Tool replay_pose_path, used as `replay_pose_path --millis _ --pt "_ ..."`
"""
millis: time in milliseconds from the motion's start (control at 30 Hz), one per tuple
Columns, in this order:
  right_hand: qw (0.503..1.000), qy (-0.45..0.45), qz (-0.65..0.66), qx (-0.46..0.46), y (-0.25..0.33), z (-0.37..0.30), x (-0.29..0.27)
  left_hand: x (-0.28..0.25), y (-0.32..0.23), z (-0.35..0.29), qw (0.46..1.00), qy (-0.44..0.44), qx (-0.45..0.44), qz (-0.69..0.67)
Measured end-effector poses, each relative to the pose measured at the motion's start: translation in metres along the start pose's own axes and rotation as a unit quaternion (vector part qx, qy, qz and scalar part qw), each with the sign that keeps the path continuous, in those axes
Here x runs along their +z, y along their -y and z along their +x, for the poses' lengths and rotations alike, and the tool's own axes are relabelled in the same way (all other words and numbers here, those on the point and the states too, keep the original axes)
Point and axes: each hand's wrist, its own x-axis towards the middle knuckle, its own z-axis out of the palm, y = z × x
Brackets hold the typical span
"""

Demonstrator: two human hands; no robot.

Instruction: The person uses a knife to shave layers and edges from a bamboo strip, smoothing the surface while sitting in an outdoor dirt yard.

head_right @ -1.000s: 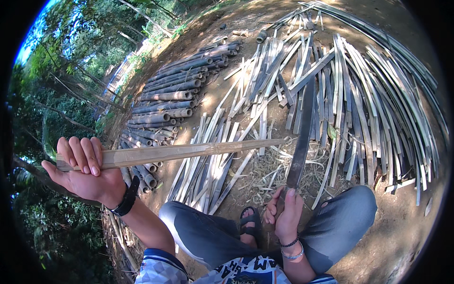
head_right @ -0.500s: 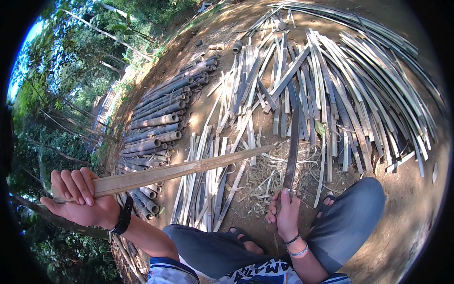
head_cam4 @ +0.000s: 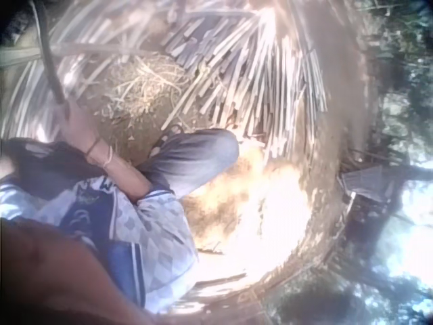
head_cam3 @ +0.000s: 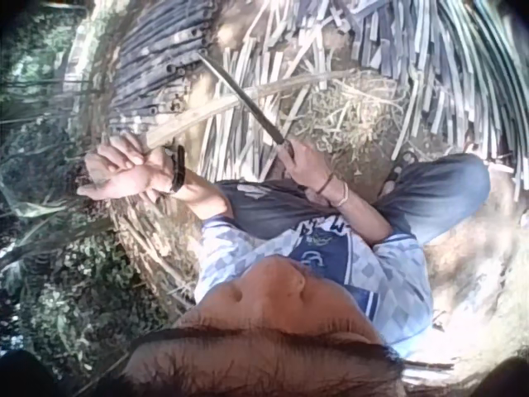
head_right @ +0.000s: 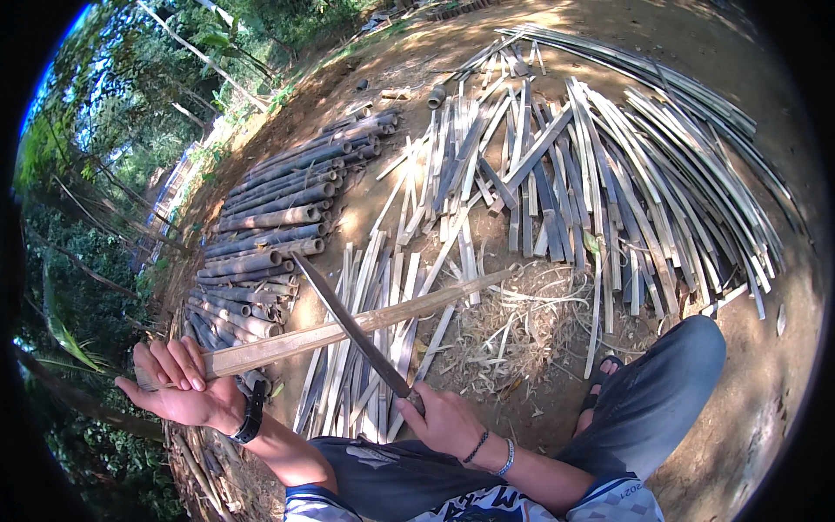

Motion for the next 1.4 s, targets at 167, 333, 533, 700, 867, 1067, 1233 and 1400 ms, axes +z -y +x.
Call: replay_pose_path --millis 167,333,533,700,867,1067,1233,1400 --pt "0.999 0.028 0.025 0.028 0.006 0.003 0.009 -0.024 -0.004 -0.002 1.0 -0.017 0.006 -0.014" --pt "1.0 -0.003 -0.007 -0.015 0.012 0.012 0.001 0.005 0.002 0.014 0.998 -0.067 0.005 0.006" --pt "0.999 -0.016 -0.012 -0.042 -0.016 0.007 0.021 -0.011 -0.006 0.007 0.993 -0.118 0.0 0.015" --pt "0.998 -0.029 -0.05 -0.017 -0.03 0.021 0.006 -0.003 -0.006 0.004 0.997 -0.065 0.015 -0.023" --pt "0.999 0.009 -0.021 -0.031 -0.006 0.004 0.007 -0.012 0.01 0.005 0.998 -0.047 0.012 -0.026" --pt "0.997 -0.05 -0.063 0.01 -0.055 0.025 -0.007 -0.012 0.002 0.01 1.0 -0.018 0.001 -0.018" --pt "0.999 0.02 0.012 -0.025 -0.018 0.002 0.002 -0.004 0.003 0.012 0.998 -0.053 0.015 0.032" --pt "0.999 -0.019 -0.014 0.045 -0.061 0.023 -0.008 -0.014 0.007 0.01 0.999 -0.021 0.006 0.029"
